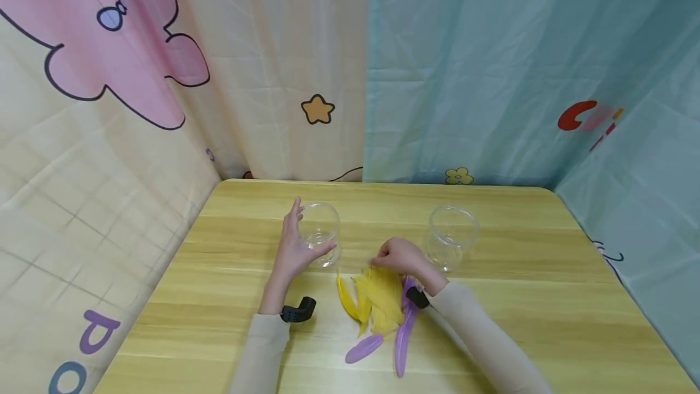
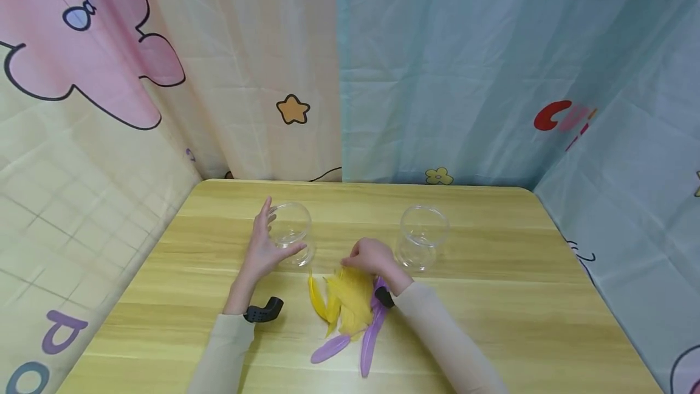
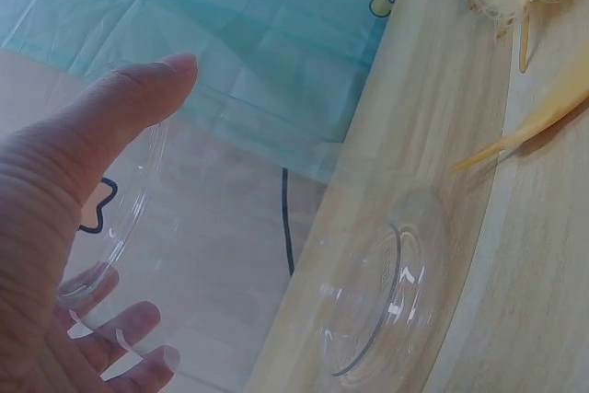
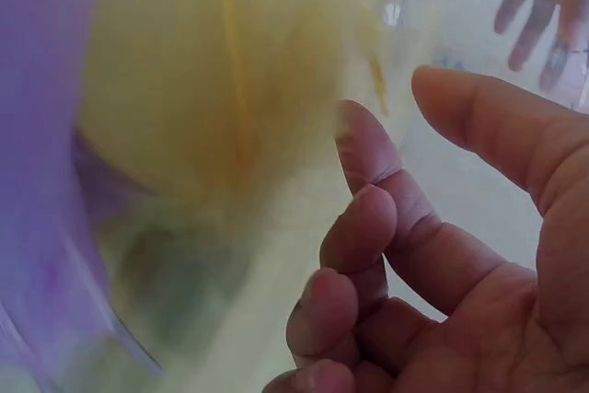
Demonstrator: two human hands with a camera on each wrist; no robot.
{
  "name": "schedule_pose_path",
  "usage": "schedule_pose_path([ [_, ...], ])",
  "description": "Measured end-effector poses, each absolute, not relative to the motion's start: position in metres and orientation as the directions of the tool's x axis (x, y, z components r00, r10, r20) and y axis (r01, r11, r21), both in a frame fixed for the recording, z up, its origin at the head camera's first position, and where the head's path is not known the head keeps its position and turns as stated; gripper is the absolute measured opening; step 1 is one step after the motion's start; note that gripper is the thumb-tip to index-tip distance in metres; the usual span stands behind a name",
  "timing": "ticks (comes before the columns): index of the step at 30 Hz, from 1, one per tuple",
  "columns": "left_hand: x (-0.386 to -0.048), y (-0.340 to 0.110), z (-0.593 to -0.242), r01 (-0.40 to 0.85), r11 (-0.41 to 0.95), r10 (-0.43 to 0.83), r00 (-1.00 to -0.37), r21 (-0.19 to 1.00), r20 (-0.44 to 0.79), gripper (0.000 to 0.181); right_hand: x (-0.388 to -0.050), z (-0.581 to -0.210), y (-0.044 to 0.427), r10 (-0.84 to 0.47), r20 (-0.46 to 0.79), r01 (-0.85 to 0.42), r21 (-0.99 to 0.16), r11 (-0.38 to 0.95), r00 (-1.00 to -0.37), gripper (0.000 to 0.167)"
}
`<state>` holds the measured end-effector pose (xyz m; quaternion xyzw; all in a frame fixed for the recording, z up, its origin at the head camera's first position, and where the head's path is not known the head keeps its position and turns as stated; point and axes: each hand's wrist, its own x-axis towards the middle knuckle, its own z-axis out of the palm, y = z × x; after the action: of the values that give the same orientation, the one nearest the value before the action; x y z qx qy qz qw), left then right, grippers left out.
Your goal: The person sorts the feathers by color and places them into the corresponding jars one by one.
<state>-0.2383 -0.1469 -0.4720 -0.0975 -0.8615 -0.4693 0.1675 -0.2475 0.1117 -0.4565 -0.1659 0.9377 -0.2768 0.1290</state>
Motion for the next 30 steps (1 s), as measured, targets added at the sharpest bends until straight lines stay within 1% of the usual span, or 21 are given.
schedule_pose_path([
  [2,-0.238,-0.147,-0.473,0.324,0.540,0.009,-0.925,0.777,0.379,0.123,-0.250,-0.464,0.111,-0.381,-0.178,-0.214,-0.584,0.783,-0.907,0.035],
  [5,-0.238,-0.147,-0.473,0.315,0.539,0.003,-0.928,0.781,0.371,0.123,-0.252,-0.471,0.110,-0.383,-0.183,-0.203,-0.607,0.768,-0.905,0.037],
  [10,-0.237,-0.147,-0.473,0.308,0.543,0.006,-0.932,0.781,0.363,0.123,-0.252,-0.474,0.108,-0.388,-0.172,-0.185,-0.663,0.726,-0.905,0.031],
  [14,-0.238,-0.147,-0.473,0.316,0.541,0.010,-0.929,0.780,0.369,0.124,-0.252,-0.463,0.111,-0.378,-0.142,-0.161,-0.730,0.664,-0.915,0.027],
  [17,-0.239,-0.147,-0.473,0.318,0.538,0.007,-0.928,0.780,0.373,0.124,-0.253,-0.450,0.114,-0.353,-0.066,-0.196,-0.731,0.654,-0.933,0.022],
  [21,-0.239,-0.147,-0.474,0.321,0.536,0.006,-0.926,0.781,0.376,0.124,-0.255,-0.433,0.119,-0.323,0.093,-0.303,-0.654,0.693,-0.942,0.018],
  [24,-0.239,-0.147,-0.473,0.325,0.536,0.012,-0.926,0.779,0.378,0.124,-0.255,-0.420,0.122,-0.308,0.205,-0.369,-0.592,0.716,-0.929,0.018],
  [27,-0.239,-0.146,-0.472,0.325,0.532,0.011,-0.926,0.782,0.378,0.124,-0.256,-0.409,0.122,-0.300,0.273,-0.405,-0.566,0.718,-0.914,0.019],
  [30,-0.238,-0.144,-0.472,0.323,0.518,0.010,-0.928,0.792,0.372,0.124,-0.258,-0.399,0.119,-0.299,0.311,-0.430,-0.595,0.679,-0.902,0.020],
])
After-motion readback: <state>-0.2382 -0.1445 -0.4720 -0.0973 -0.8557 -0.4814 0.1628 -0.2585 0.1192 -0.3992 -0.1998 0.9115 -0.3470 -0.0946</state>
